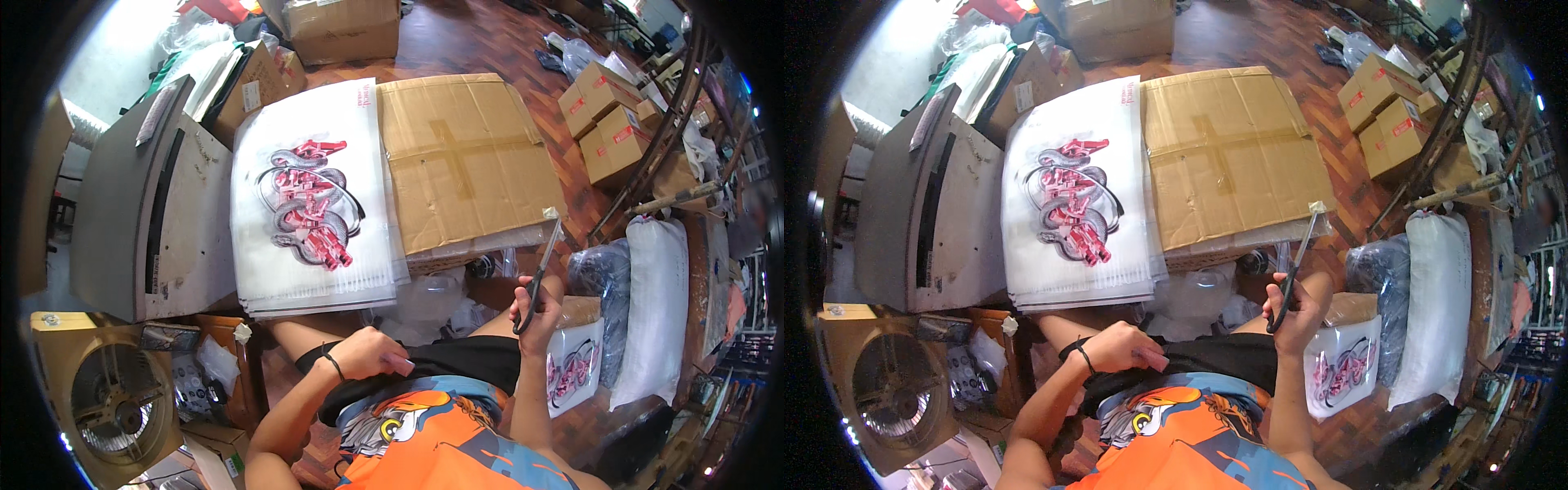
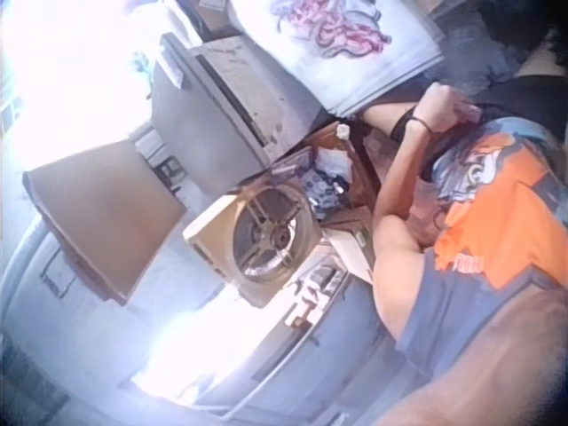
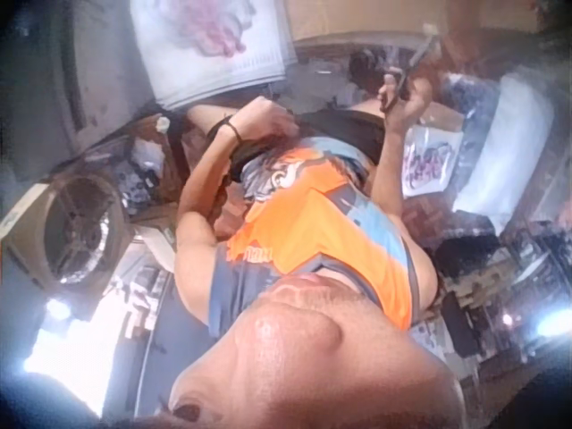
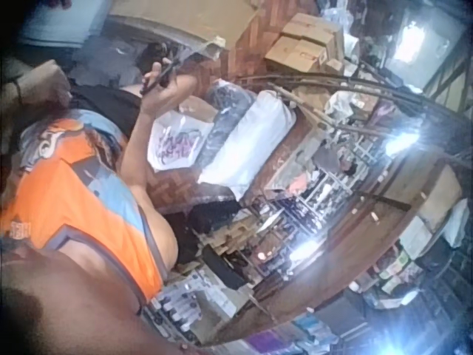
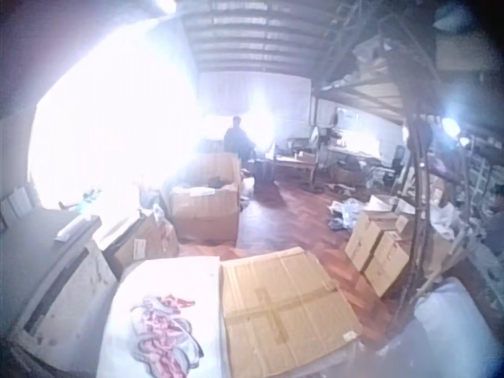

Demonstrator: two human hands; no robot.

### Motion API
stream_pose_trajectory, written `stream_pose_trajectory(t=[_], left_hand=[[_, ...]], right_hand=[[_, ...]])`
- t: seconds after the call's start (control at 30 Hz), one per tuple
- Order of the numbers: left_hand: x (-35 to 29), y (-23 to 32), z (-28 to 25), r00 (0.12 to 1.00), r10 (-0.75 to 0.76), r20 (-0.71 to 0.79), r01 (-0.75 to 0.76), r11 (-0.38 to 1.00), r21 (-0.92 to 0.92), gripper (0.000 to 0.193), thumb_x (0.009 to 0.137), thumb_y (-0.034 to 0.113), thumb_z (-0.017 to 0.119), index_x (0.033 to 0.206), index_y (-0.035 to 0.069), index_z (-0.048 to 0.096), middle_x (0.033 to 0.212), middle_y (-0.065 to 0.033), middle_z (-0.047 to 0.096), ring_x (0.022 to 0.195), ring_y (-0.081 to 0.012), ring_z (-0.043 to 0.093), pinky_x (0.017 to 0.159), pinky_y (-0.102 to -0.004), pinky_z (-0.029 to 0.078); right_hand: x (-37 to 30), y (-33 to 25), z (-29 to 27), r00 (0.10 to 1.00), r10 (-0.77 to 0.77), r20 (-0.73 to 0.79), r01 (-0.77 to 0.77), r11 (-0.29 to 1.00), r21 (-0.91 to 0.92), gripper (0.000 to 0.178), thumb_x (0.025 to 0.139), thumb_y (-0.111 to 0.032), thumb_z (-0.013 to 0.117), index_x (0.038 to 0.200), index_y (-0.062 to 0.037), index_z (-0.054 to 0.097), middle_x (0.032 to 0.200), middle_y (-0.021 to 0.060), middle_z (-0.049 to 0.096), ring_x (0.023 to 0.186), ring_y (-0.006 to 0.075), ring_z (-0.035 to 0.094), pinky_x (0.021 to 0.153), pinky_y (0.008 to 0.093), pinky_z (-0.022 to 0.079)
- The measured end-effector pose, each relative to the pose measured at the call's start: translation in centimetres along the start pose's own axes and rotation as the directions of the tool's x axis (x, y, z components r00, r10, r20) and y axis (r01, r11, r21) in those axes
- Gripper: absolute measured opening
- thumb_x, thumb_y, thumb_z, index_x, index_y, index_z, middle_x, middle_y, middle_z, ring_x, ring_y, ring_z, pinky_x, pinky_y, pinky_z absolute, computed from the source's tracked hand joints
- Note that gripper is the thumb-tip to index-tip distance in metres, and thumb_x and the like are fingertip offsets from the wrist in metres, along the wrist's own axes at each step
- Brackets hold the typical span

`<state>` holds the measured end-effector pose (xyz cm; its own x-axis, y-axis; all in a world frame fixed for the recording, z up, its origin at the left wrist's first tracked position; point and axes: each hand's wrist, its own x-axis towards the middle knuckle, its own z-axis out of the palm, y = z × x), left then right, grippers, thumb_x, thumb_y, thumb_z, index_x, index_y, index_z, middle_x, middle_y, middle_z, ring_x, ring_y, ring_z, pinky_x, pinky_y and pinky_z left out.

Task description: The person sits on the floor and uses scissors to cut open a stack of white plastic pouches labeled 'Medical Technology'. They repeatedly pick up a pouch, cut the top edge, and place it on a cardboard box, continuing this process for multiple units.

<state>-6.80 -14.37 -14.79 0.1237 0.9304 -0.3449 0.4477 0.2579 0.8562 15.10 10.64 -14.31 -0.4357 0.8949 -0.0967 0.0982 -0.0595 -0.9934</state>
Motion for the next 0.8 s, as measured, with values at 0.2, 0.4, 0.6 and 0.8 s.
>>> stream_pose_trajectory(t=[0.2, 0.4, 0.6, 0.8], left_hand=[[-0.2, 2.5, -6.5, 0.874, 0.251, -0.417, -0.255, 0.966, 0.046, 0.017, 0.077, 0.006, 0.081, 0.093, 0.011, 0.081, 0.091, -0.0075, 0.073, 0.082, -0.024, 0.069, 0.075, -0.0356, 0.055], [-3.1, 5.8, -22.2, 0.546, 0.189, -0.816, -0.295, 0.955, 0.023, 0.021, 0.085, 0.001, 0.074, 0.106, 0.003, 0.069, 0.096, -0.0046, 0.071, 0.086, -0.0136, 0.068, 0.081, -0.031, 0.055], [-12.3, 5.7, -39.4, 0.293, 0.063, -0.954, 0.02, 0.997, 0.072, 0.017, 0.095, 0.015, 0.072, 0.101, -0.001, 0.075, 0.089, 0.0003, 0.07, 0.078, -0.004, 0.06, 0.068, -0.0209, 0.049], [-15.4, 6.3, -43.7, 0.041, -0.186, -0.982, 0.011, 0.983, -0.185, 0.049, 0.088, 0.003, 0.073, 0.133, 0.001, 0.054, 0.116, -0.0092, 0.067, 0.086, -0.0124, 0.072, 0.074, -0.0253, 0.06]], right_hand=[[0.4, 2.8, -0.5, 0.998, 0.059, -0.022, -0.06, 0.998, -0.037, 0.021, 0.093, -0.014, 0.076, 0.107, -0.0009, 0.069, 0.067, 0.0009, 0.062, 0.054, 0.0082, 0.058, 0.049, 0.0221, 0.046], [0.1, 9.5, -0.5, 0.993, 0.118, 0.002, -0.118, 0.989, -0.088, 0.024, 0.091, -0.013, 0.078, 0.108, 0.0006, 0.069, 0.069, 0.0008, 0.063, 0.056, 0.0075, 0.058, 0.049, 0.0239, 0.048], [1.2, 10.9, -1.0, 0.989, 0.137, -0.051, -0.14, 0.988, -0.059, 0.026, 0.091, -0.015, 0.079, 0.107, 0.0028, 0.07, 0.069, 0.0025, 0.064, 0.055, 0.009, 0.059, 0.049, 0.0244, 0.049], [2.4, 11.2, -0.9, 0.983, 0.158, -0.099, -0.165, 0.984, -0.065, 0.026, 0.09, -0.016, 0.079, 0.104, 0.0046, 0.07, 0.066, 0.0024, 0.063, 0.053, 0.0098, 0.059, 0.048, 0.0248, 0.049]])
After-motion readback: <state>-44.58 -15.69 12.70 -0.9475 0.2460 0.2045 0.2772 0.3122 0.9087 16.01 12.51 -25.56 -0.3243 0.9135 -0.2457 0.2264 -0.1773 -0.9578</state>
